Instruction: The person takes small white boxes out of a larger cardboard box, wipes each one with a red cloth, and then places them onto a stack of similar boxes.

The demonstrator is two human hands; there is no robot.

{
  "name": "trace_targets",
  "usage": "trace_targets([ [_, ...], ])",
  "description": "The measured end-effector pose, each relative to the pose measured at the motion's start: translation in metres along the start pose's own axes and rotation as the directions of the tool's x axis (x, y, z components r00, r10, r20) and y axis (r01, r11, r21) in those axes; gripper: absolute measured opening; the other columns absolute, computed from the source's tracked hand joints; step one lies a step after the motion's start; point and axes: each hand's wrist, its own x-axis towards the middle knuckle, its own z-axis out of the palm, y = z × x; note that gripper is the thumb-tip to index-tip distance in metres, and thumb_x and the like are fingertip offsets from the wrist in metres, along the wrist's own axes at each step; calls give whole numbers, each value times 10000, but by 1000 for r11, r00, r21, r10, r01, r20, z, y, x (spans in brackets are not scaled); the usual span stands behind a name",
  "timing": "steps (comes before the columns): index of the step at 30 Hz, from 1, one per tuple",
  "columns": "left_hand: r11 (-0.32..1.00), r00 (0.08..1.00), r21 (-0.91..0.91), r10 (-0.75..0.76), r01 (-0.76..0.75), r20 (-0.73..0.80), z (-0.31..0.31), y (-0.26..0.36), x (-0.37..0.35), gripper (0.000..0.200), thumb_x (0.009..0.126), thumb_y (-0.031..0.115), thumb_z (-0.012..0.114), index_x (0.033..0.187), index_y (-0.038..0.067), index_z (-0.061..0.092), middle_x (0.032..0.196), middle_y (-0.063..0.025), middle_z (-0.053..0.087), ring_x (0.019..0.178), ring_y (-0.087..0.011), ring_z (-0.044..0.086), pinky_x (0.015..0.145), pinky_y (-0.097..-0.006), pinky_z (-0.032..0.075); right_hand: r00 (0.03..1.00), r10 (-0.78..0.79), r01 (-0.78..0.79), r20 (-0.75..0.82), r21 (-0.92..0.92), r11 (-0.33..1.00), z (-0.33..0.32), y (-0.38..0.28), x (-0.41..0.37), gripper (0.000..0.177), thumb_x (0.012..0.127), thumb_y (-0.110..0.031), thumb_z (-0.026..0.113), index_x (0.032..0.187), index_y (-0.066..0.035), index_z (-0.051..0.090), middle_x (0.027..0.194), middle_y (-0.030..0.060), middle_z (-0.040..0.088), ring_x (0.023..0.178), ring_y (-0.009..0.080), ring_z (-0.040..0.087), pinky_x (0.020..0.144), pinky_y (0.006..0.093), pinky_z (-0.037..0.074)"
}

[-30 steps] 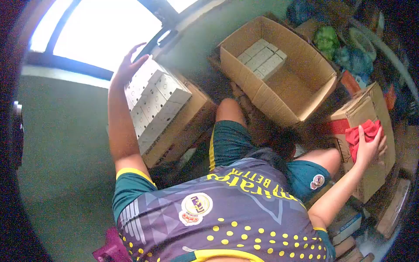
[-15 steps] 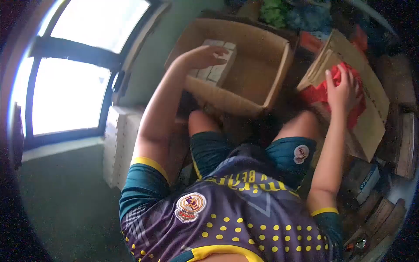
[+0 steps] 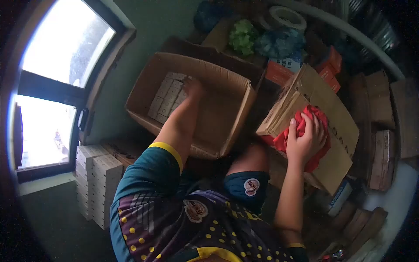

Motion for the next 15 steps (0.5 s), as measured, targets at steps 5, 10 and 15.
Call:
trace_targets([
  [5,975,888,-137,97,-176,-449,33,-1,-7,258,912,209,548,1142,108,606,1285,-224,531,1238,-385,507,1079,-634,334,1000,-23,24,-19,9,1000,7,-3,-5,295,890,-371,685,1103,-168,702,1276,70,652,1216,341,561,1054,550,364],
  [10,916,932,-315,137,-248,-335,0,-8,-13,329,829,143,677,1141,115,576,1167,-188,544,1083,-364,602,934,-464,471,999,-25,25,-41,19,999,6,-5,-8,283,881,-349,697,1081,-150,703,1282,81,647,1200,345,571,1035,539,384],
  [15,723,958,-643,95,-253,-271,-50,-5,-28,638,668,150,831,1224,65,530,1190,-178,549,1064,-356,616,907,-495,505,997,65,-59,-30,173,983,1,-6,-1,397,818,-354,784,1134,-141,670,1385,130,550,1205,372,570,1007,548,419],
])
